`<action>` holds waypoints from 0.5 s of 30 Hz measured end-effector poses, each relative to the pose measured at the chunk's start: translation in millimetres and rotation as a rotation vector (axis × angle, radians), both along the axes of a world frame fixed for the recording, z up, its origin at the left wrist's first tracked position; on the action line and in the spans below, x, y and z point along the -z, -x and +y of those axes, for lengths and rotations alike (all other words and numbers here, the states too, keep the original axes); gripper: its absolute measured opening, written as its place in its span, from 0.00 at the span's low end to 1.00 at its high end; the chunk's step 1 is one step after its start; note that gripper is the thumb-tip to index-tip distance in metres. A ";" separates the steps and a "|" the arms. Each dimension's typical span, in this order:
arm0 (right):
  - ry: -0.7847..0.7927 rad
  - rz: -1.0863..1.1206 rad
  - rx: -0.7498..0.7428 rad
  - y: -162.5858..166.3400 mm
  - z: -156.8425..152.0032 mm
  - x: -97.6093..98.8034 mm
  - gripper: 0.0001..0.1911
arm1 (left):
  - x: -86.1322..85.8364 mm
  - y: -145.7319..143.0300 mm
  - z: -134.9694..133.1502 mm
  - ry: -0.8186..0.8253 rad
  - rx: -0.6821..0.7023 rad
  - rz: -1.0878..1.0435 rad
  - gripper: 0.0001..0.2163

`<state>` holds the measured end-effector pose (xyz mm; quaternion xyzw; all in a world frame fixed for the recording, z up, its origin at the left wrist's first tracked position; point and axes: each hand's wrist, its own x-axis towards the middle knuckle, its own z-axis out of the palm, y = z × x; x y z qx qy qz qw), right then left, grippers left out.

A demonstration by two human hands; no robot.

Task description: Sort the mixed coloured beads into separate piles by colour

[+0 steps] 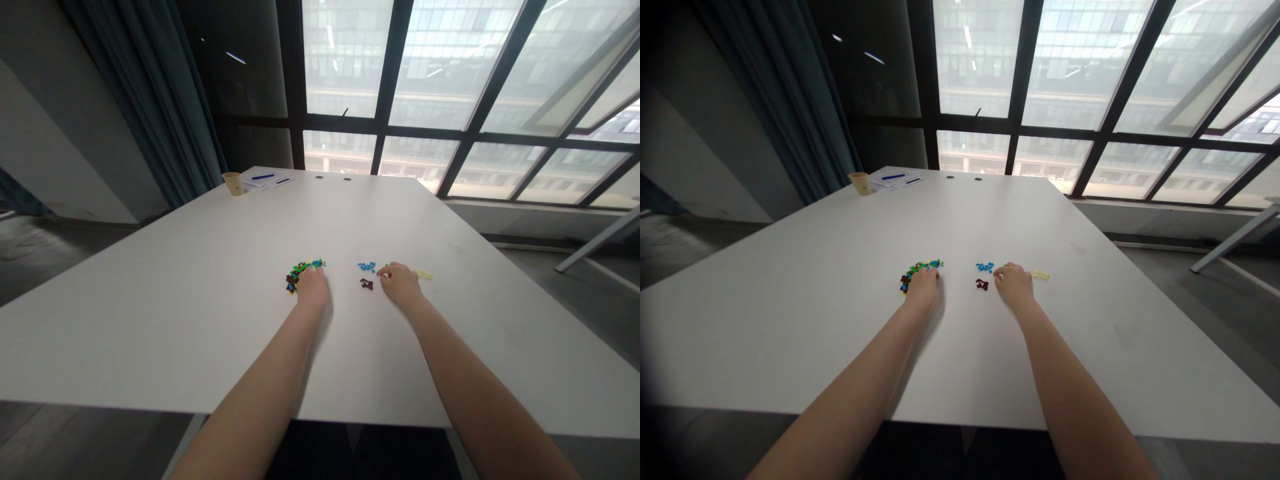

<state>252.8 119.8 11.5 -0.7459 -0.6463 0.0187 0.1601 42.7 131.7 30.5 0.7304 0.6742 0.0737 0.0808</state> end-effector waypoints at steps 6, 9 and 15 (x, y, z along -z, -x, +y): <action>0.051 -0.003 -0.020 3.4 2.1 1.5 0.18 | 3.0 0.0 4.7 0.018 0.000 -0.041 0.15; 0.011 0.010 -0.016 1.7 1.7 0.9 0.18 | 6.1 0.2 6.6 -0.006 0.001 -0.043 0.15; -0.074 0.076 0.009 -7.5 -2.0 -2.1 0.16 | 14.3 1.9 11.9 -0.073 0.008 -0.080 0.14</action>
